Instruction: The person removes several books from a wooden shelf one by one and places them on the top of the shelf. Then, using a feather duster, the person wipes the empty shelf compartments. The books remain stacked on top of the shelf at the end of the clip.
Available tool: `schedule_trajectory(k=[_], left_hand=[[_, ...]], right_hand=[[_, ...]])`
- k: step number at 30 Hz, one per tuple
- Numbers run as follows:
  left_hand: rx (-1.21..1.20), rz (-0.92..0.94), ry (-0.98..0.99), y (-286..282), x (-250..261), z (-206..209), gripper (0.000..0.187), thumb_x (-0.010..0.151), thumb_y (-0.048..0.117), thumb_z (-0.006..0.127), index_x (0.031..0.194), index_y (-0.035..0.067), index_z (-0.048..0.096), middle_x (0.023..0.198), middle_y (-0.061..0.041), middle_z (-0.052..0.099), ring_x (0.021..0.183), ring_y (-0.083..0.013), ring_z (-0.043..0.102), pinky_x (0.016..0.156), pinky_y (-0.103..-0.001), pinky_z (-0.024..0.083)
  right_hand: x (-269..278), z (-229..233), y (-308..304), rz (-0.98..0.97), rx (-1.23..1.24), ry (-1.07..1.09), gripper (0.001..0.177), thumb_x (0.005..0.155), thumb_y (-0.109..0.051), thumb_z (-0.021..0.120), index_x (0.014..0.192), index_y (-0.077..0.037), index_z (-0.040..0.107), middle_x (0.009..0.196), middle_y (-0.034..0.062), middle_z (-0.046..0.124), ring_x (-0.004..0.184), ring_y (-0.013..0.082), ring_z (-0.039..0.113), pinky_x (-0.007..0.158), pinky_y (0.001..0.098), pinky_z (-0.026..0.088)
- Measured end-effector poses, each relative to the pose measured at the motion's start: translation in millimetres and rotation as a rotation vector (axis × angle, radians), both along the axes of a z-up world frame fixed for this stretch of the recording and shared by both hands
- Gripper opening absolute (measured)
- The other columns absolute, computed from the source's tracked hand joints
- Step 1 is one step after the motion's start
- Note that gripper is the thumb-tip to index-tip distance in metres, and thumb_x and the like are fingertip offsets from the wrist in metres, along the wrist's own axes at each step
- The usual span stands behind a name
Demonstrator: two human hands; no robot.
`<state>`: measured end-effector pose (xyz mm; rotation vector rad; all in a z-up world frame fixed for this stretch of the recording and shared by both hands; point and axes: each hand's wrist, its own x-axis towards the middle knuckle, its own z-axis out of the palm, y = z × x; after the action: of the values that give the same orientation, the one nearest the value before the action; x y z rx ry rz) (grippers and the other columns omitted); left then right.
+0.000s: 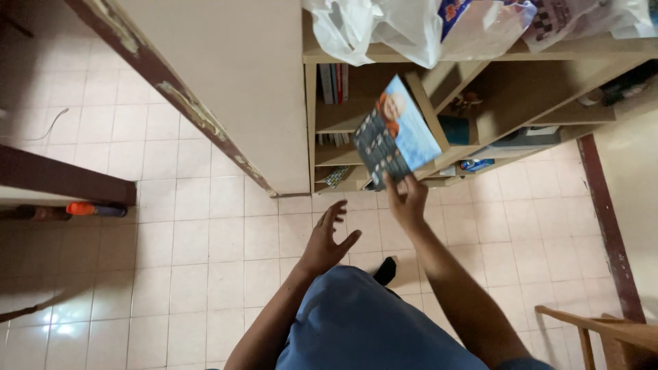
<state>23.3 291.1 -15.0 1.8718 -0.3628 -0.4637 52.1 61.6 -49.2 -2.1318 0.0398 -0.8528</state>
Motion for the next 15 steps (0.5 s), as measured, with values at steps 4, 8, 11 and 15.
schedule_trajectory(k=[4,8,11,15], left_hand=[[-0.100,-0.045,-0.135,-23.1,7.2,35.7,0.091,0.093,0.038,0.074,0.161,0.005,0.022,0.157,-0.032,0.031,0.145,-0.0573,0.027,0.115,-0.070,0.030],[-0.175,-0.102,0.040,-45.7,21.5,48.8,0.122,0.084,0.048,0.079,0.163,0.006,-0.004,0.163,-0.039,0.005,0.149,-0.0609,0.005,0.117,-0.077,0.015],[-0.425,-0.034,0.421,-62.5,18.1,-27.2,0.097,0.086,0.040,0.080,0.150,0.005,0.017,0.139,-0.031,0.031,0.126,-0.0494,0.032,0.103,-0.067,0.033],[-0.656,0.090,0.927,-67.3,21.8,-181.6,0.052,0.088,0.042,0.077,0.121,0.001,0.072,0.105,-0.023,0.076,0.092,-0.0333,0.073,0.082,-0.044,0.057]], right_hand=[[-60.7,2.2,22.1,0.103,0.296,0.054,0.016,0.097,-0.012,0.075,0.086,-0.006,0.067,0.069,0.0080,0.069,0.066,0.0178,0.070,0.064,0.0359,0.059],[-87.8,52.8,43.2,0.218,0.287,0.215,0.016,0.094,-0.004,0.066,0.079,-0.008,0.070,0.069,0.0115,0.075,0.073,0.0307,0.078,0.075,0.0443,0.061],[-101.4,54.4,40.3,0.355,0.127,0.324,0.014,0.098,-0.015,0.067,0.107,-0.004,0.065,0.105,0.0198,0.063,0.100,0.0399,0.067,0.085,0.0511,0.057],[-112.1,2.1,8.6,0.474,0.116,0.312,0.043,0.103,-0.019,0.065,0.143,-0.011,0.053,0.134,0.0139,0.049,0.127,0.0362,0.051,0.103,0.0513,0.045]])
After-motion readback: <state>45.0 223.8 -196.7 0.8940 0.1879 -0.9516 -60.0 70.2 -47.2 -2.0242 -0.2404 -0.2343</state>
